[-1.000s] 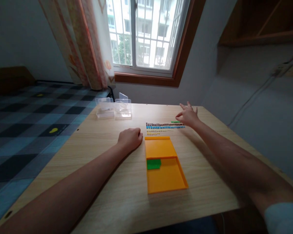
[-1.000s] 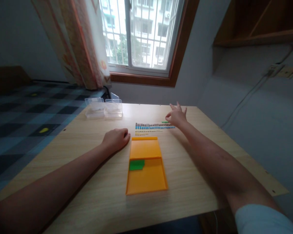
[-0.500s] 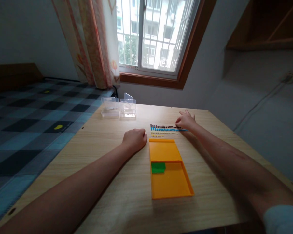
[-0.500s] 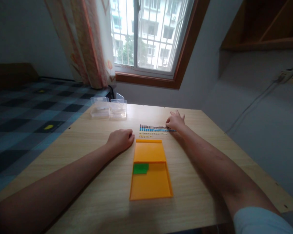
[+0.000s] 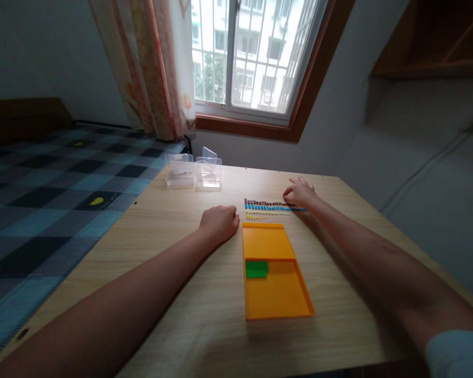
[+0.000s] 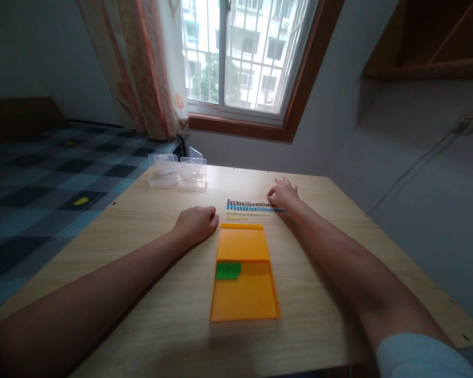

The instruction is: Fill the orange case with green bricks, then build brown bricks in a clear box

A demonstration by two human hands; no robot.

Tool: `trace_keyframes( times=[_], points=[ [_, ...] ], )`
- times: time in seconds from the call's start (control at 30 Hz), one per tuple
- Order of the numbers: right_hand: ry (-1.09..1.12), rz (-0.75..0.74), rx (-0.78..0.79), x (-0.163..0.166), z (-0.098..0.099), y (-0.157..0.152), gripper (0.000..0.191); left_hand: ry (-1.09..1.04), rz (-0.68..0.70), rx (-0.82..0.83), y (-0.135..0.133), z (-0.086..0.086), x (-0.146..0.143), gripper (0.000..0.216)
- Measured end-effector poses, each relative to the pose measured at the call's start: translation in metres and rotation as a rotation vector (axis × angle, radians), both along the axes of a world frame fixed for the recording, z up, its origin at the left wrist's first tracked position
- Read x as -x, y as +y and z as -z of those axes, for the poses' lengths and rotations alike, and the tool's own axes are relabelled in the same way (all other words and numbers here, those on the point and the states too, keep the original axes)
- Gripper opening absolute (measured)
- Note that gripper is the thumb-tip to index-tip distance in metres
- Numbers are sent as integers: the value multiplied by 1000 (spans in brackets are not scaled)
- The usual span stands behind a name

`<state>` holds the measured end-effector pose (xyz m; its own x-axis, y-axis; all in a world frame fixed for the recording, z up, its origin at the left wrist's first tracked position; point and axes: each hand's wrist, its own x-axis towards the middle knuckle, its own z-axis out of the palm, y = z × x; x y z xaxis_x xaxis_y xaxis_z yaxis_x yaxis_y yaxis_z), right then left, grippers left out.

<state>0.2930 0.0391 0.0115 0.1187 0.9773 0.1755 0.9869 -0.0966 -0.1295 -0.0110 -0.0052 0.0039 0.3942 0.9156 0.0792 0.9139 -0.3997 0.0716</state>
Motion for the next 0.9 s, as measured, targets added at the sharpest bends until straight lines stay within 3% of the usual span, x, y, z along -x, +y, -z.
trace_keyframes(
  times=[0.17, 0.27, 0.3, 0.37, 0.5, 0.67, 0.9],
  points=[
    [46, -153, -109, 22, -31, -35, 15, 1, 1, 0, 0, 0, 0, 39],
    [89, -350, -131, 40, -51, -88, 13, 5, 0, 0, 0, 0, 0, 38],
    [135, -500, -147, 47, -55, -109, 13, 6, 0, -1, 0, -1, -1, 38],
    [214, -691, -149, 60, -58, -150, 14, 7, -2, -4, -1, -1, -1, 38],
    [237, -811, 39, 82, -41, -202, 15, 6, -12, -10, -2, -2, -2, 39],
    [236, -783, 124, 87, -16, -206, 14, 6, -18, -9, -2, -2, -2, 41],
    [264, -778, 59, 86, -5, -204, 13, 6, -21, -26, 0, 1, -2, 39]
  ],
)
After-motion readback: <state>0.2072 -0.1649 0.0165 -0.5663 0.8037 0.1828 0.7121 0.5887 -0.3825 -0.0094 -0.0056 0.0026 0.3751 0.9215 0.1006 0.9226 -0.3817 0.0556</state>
